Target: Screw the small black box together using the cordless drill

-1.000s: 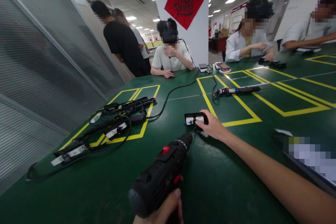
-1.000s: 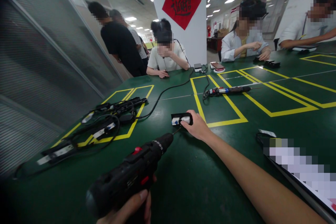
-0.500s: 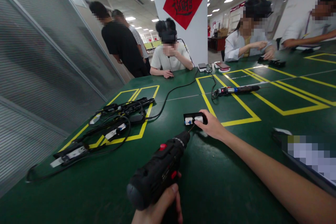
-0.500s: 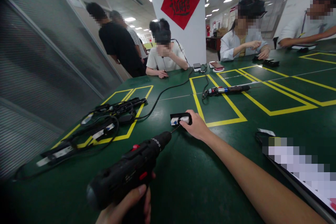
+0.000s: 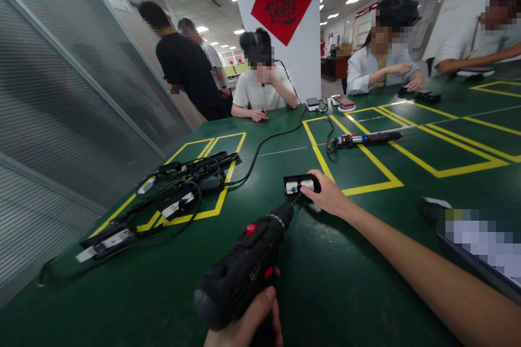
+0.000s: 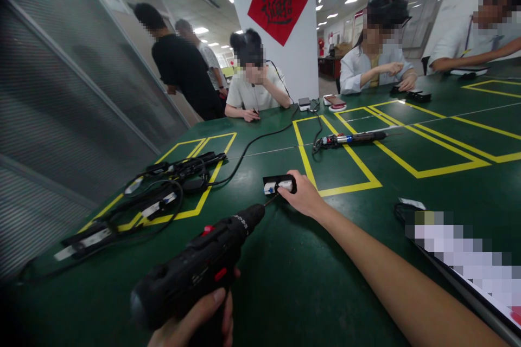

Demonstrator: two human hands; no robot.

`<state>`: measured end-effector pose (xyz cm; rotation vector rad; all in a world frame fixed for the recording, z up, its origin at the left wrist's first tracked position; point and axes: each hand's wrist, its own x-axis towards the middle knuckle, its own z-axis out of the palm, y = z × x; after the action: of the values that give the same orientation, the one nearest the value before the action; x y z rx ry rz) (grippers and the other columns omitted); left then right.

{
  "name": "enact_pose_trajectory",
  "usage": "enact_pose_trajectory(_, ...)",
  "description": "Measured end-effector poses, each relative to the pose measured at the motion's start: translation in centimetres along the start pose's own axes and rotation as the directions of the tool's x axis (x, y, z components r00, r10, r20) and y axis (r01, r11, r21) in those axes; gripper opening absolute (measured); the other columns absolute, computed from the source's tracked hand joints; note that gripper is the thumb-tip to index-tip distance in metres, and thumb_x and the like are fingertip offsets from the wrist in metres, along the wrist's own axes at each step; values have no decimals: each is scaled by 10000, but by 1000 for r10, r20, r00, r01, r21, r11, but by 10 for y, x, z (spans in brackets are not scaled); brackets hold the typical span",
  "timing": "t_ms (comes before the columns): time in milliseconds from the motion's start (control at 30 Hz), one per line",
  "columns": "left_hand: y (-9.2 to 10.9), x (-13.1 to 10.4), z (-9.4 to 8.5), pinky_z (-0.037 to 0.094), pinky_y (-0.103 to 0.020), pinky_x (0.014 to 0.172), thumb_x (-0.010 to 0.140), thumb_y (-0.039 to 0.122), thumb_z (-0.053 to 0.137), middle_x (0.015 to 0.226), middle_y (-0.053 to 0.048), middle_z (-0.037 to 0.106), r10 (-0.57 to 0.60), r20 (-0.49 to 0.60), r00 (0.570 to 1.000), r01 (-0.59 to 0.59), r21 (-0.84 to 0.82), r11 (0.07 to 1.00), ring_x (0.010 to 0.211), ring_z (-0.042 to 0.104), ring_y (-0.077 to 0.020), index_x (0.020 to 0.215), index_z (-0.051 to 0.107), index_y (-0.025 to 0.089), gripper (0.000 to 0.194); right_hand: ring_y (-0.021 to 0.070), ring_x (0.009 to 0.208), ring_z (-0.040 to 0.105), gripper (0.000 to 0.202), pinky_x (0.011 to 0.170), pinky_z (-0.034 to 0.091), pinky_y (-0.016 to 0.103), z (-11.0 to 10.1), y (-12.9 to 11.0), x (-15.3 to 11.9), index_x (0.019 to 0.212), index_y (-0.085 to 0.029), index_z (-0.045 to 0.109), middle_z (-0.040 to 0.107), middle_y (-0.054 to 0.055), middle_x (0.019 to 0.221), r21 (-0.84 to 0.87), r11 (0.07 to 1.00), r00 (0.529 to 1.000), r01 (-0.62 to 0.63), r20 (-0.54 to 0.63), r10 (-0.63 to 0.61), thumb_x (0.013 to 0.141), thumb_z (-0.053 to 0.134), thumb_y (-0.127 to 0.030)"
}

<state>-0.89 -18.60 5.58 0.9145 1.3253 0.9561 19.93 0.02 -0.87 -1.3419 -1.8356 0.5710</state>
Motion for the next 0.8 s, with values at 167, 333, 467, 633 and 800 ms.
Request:
enact_pose_trajectory(167, 1, 0, 0, 400, -280, 368, 715, 403, 617, 440, 13, 614, -19, -10, 1000, 19, 17, 1000, 334, 554, -178, 1024, 445, 149, 435, 199, 849, 540, 379, 739, 422, 327, 1, 1, 0, 1109, -211, 482, 583, 65, 932, -8, 1000, 1000, 20, -13, -20, 795, 540, -414)
enact_pose_trajectory(333, 4, -2, 2, 402, -285, 379, 729, 390, 601, 447, 16, 612, -14, -10, 1000, 14, 27, 1000, 344, 546, -176, 1030, 439, 155, 415, 197, 851, 540, 376, 736, 422, 324, 2, 2, 0, 1107, -213, 480, 579, 63, 940, -14, 1000, 1000, 22, -12, -22, 796, 540, -416)
enact_pose_trajectory(467, 0, -1, 0, 385, -270, 360, 711, 398, 623, 442, 16, 612, -20, -13, 1000, 20, 6, 1000, 338, 553, -182, 1031, 438, 152, 444, 194, 852, 538, 375, 738, 420, 322, 2, 1, 0, 1108, -211, 480, 579, 61, 946, -11, 1000, 1000, 22, -18, -22, 797, 537, -413)
enact_pose_trajectory(633, -4, 1, -2, 386, -272, 361, 713, 416, 624, 439, 15, 614, -11, -6, 1000, 11, -5, 1000, 333, 549, -180, 1053, 453, 148, 465, 196, 849, 541, 381, 725, 422, 321, 0, -2, 0, 1114, -212, 479, 580, 61, 939, -10, 1000, 1000, 5, -3, -5, 800, 531, -421)
enact_pose_trajectory(800, -1, 1, -1, 391, -263, 371, 713, 408, 623, 438, 18, 610, -28, -4, 1000, 28, -19, 999, 349, 560, -182, 1064, 437, 144, 476, 201, 860, 540, 369, 736, 420, 328, -1, -4, 0, 1103, -207, 487, 582, 68, 957, -8, 1000, 1000, 1, -3, -1, 796, 538, -406)
